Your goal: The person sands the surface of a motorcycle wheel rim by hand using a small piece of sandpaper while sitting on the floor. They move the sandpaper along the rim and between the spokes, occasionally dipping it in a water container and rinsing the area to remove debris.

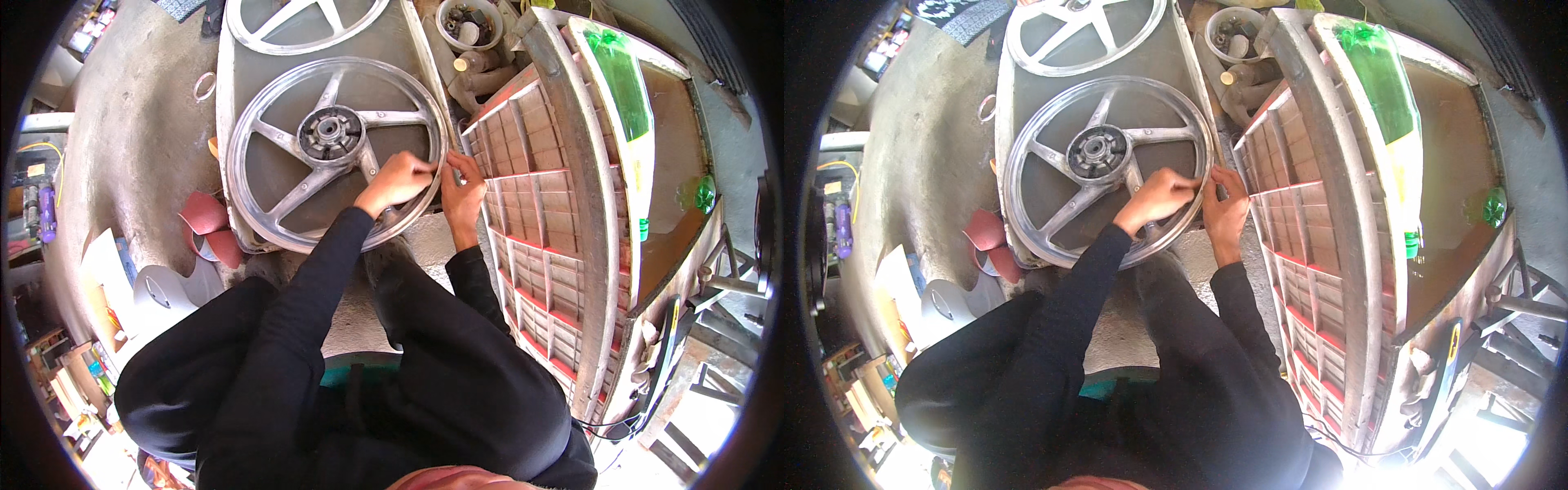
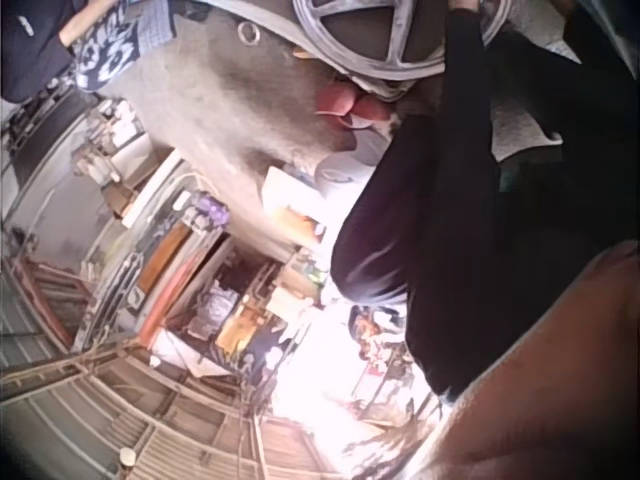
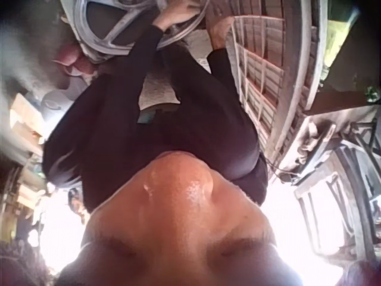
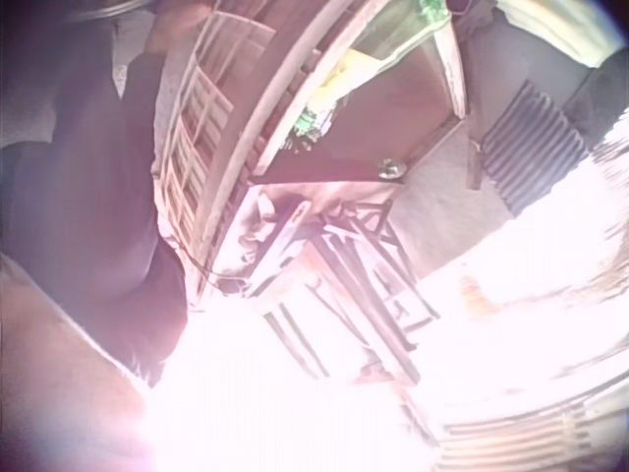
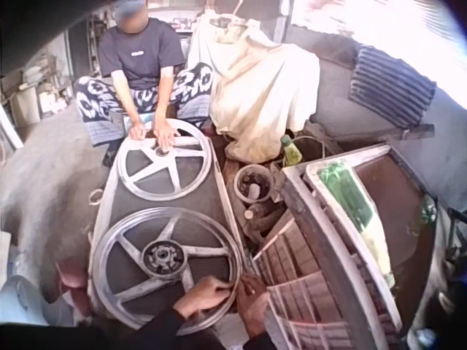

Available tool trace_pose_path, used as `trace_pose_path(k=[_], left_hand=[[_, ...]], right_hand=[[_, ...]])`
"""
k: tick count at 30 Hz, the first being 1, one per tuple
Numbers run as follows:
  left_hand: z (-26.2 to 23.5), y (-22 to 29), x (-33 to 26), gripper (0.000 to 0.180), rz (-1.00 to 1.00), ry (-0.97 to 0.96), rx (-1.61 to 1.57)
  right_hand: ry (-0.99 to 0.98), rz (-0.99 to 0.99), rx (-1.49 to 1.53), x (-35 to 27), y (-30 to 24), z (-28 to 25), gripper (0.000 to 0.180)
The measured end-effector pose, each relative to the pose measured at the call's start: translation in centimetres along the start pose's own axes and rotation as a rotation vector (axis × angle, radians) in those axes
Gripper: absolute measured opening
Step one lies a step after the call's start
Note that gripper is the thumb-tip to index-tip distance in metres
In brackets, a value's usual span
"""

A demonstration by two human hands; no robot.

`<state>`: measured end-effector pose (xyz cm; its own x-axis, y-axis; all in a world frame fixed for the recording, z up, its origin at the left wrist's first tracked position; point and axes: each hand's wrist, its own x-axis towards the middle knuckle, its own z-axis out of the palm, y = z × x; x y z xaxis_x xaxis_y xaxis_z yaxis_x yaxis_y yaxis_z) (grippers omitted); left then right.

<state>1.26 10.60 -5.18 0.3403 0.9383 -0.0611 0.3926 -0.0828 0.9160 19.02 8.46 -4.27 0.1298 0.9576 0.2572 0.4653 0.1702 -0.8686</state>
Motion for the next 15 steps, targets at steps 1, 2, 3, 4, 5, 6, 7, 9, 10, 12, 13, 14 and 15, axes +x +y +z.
trace_pose_path(k=[1,2,3,4,5,6,7,9,10,12,13,14,15], left_hand=[[-0.2,-0.9,-1.4,0.038,0.072,0.010,-0.020],[-0.3,0.1,-2.0,0.038,0.050,-0.008,-0.059],[-0.6,1.5,-2.5,0.038,0.007,0.027,-0.129],[-1.0,2.8,-2.9,0.039,-0.035,0.061,-0.201],[-1.9,4.1,-3.7,0.039,-0.085,0.101,-0.264],[-2.8,5.3,-4.1,0.043,-0.092,0.102,-0.285],[-3.1,5.6,-4.5,0.044,-0.102,0.098,-0.343],[-3.7,5.9,-5.1,0.046,-0.116,0.094,-0.467],[-4.2,4.9,-5.1,0.051,-0.115,0.000,-0.409],[-5.2,5.7,-5.8,0.060,-0.183,-0.087,-0.505],[-5.7,5.3,-6.2,0.066,-0.199,-0.117,-0.533],[-6.5,4.8,-7.2,0.071,-0.180,-0.049,-0.535],[-7.0,4.7,-8.1,0.075,-0.162,0.002,-0.545]], right_hand=[[-0.017,0.003,-0.010,0.1,-0.4,0.4,0.020],[-0.021,0.011,-0.041,0.2,0.1,-0.1,0.021],[-0.033,0.018,-0.067,0.3,0.1,-0.4,0.021],[-0.039,0.009,-0.057,0.5,0.1,-1.0,0.023],[-0.051,0.003,-0.037,0.7,-1.0,-1.3,0.025],[-0.063,-0.009,-0.014,1.0,-2.1,-1.3,0.028],[-0.108,0.055,0.134,0.9,-3.2,-0.9,0.031],[-0.205,0.182,0.422,0.6,-5.4,-0.3,0.038],[-0.392,0.276,0.411,1.1,-6.3,-0.7,0.043],[-0.395,0.313,0.480,1.2,-6.0,0.2,0.041],[-0.398,0.331,0.515,1.2,-6.0,0.7,0.040],[-0.368,0.320,0.534,1.2,-6.3,1.6,0.036],[-0.381,0.317,0.409,1.2,-5.3,1.5,0.031]])
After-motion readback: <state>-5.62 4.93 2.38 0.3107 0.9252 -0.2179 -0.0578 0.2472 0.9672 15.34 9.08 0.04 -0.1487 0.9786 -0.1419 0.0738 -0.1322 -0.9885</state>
